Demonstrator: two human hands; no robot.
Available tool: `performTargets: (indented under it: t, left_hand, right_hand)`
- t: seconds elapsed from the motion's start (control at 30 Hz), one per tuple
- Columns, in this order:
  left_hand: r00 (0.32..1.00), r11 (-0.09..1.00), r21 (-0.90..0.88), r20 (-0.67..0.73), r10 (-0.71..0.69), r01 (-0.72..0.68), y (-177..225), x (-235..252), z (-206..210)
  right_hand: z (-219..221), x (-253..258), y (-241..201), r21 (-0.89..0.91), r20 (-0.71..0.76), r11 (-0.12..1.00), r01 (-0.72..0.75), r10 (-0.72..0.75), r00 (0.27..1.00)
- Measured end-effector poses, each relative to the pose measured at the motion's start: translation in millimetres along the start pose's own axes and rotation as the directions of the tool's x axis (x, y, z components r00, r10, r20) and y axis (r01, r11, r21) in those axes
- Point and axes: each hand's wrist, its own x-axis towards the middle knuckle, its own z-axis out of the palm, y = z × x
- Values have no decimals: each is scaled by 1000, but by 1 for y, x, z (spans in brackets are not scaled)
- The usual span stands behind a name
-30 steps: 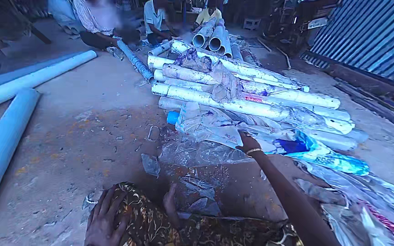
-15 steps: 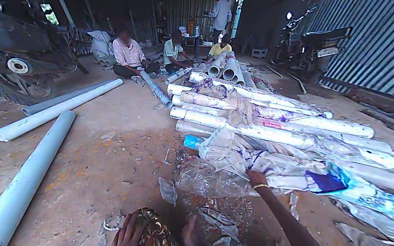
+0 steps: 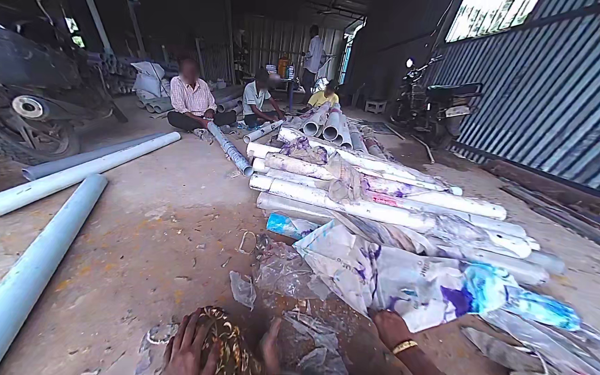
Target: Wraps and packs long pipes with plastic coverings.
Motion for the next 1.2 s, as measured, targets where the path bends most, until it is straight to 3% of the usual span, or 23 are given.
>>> performTargets:
  t: [0.1,0.17,0.3,0.43,0.53,0.67,0.83,1.03,1.1,1.2]
  left_hand:
    - [1000,1000,25,-17,-14,15,-2,-1,3]
    - [1000,999,30,-7,-28,28,-2,-1,2]
    - [997,1000,9,-73,-7,7,-2,-3,2]
    - [994,1000,11,-108,28,-27,-7,-4,7]
    - [982,997,18,-173,75,-73,-13,-6,12]
    - [974,995,19,-205,96,-94,-14,-9,11]
    - [972,994,30,-208,106,-102,-12,2,19]
    - [971,994,54,-214,103,-94,-8,5,20]
    - [968,994,50,-229,103,-94,-9,2,19]
    - [972,996,47,-218,89,-80,-6,0,17]
  right_hand:
    - [10,-19,-3,-57,20,998,34,-33,999]
    - [12,-17,20,-58,-20,997,-51,50,999]
    - [9,-2,94,36,-266,982,-187,190,945]
    - [-3,-3,120,18,-325,974,-225,218,920]
    - [10,-9,127,41,-237,955,-293,294,926]
    - [57,-15,126,95,115,898,-430,420,900]
    - [82,-36,150,201,98,862,-466,456,885]
    - [25,-38,154,394,66,885,-247,241,968]
    - [-15,-32,132,361,-24,901,-241,268,963]
    - [-76,-15,75,376,-263,921,-101,210,942]
